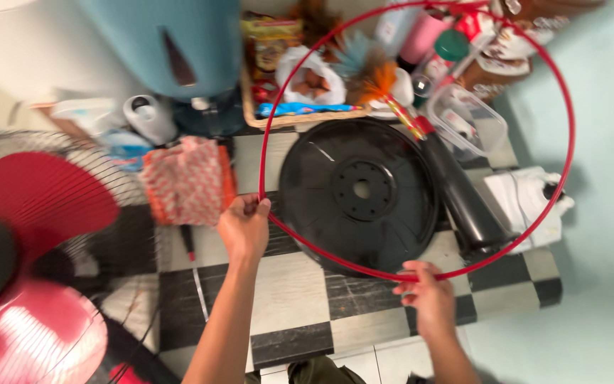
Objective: The person assembles a standing fan by attaching the front cage, mounting the red fan blades onto the motor hub, securing them with a nut, and then attaching the rear cage. The task is completed with the fan fully assembled.
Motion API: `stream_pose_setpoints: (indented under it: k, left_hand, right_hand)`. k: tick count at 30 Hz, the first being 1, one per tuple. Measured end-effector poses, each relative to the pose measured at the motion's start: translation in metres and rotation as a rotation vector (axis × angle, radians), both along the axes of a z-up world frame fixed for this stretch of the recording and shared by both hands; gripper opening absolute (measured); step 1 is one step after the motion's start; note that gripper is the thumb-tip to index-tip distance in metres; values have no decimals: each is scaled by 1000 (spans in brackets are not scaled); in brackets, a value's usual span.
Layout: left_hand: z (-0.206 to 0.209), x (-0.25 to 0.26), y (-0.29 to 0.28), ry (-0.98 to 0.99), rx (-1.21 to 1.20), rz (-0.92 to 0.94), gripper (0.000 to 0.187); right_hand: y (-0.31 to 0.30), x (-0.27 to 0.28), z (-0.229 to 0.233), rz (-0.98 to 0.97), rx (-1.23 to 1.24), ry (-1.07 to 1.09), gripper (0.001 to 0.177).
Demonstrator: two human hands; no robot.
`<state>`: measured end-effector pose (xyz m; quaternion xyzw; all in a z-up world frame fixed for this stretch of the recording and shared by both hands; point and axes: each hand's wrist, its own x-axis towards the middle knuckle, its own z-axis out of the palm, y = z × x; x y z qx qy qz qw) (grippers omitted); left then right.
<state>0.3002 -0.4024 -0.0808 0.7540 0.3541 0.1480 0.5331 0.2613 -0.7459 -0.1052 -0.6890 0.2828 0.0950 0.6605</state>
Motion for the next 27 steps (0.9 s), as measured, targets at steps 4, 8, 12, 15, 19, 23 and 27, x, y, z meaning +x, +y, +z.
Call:
stream_pose_setpoints:
  k: [4, 8, 12, 15, 19, 23, 27]
  left_hand:
    - [38, -66, 17, -193, -198, 33, 18]
    - [76, -141, 44, -296, -413, 156, 20]
    - [106, -209, 72, -552, -605, 296, 23]
    - [115, -263, 93, -640, -643, 321, 29]
    - [107, -321, 119, -768, -593, 385, 38]
    - [79, -361, 133, -819, -545, 483, 44]
    - [38, -386, 139, -788, -544, 514, 50]
  right_hand:
    - [14, 19, 45, 170, -24, -228, 35]
    - [64, 40, 90, 303, 81, -489, 32]
    - [147, 51, 122, 470, 230, -616, 30]
    - [207, 48, 134, 608, 297, -585, 35]
    - [275, 31, 138, 786, 348, -494, 39]
    - [327, 16, 132, 850, 314, -352, 40]
    - [367, 18, 121, 919, 218, -263, 40]
